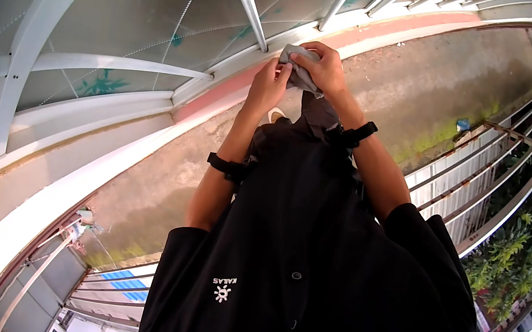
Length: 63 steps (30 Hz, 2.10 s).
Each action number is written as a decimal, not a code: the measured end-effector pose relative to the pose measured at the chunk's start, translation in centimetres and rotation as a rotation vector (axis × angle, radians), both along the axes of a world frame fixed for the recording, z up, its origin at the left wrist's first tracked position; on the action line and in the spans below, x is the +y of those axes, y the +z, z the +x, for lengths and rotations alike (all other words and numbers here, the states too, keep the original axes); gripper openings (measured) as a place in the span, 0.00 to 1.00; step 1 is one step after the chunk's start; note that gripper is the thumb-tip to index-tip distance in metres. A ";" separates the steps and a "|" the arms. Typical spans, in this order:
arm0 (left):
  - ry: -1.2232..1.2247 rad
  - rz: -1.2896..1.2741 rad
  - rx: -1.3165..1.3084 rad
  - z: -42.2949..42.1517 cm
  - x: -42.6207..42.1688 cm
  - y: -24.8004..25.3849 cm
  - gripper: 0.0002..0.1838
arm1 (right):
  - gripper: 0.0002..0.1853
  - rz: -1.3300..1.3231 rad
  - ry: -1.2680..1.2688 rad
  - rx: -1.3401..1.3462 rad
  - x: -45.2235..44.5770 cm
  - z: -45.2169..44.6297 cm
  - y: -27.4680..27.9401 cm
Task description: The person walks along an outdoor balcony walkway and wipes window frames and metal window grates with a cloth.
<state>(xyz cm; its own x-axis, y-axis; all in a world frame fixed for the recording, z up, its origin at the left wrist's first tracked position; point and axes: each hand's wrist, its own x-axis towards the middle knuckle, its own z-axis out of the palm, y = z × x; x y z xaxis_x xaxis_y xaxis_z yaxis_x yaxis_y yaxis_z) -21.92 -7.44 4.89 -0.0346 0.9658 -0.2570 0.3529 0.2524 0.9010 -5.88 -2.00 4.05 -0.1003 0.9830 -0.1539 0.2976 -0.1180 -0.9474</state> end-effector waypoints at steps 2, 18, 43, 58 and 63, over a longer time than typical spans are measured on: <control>0.044 0.023 0.057 -0.7 -0.4 -0.6 0.19 | 0.20 0.013 -0.086 -0.123 1.3 -0.2 1.2; 0.036 -0.101 -0.270 -5.5 -1.4 -1.5 0.14 | 0.13 0.364 0.156 -0.778 0.9 -3.1 1.8; -0.025 -0.116 -0.321 -6.0 -0.8 -1.0 0.14 | 0.08 0.471 0.351 -0.643 1.1 -4.6 0.5; -0.013 -0.121 -0.326 -5.0 -1.1 -0.7 0.14 | 0.07 0.375 0.034 -0.636 0.9 -4.4 0.1; -0.010 -0.144 -0.336 -4.0 -1.2 -0.6 0.15 | 0.09 0.404 0.113 -0.649 -0.2 -6.6 -0.8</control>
<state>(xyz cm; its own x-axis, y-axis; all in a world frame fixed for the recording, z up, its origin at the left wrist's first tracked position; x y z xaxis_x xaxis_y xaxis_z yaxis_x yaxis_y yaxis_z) -25.96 -8.67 4.34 0.0842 0.9186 -0.3861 0.0459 0.3835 0.9224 -12.49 -2.16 3.27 -0.2156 0.9646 0.1521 0.7978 0.2638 -0.5421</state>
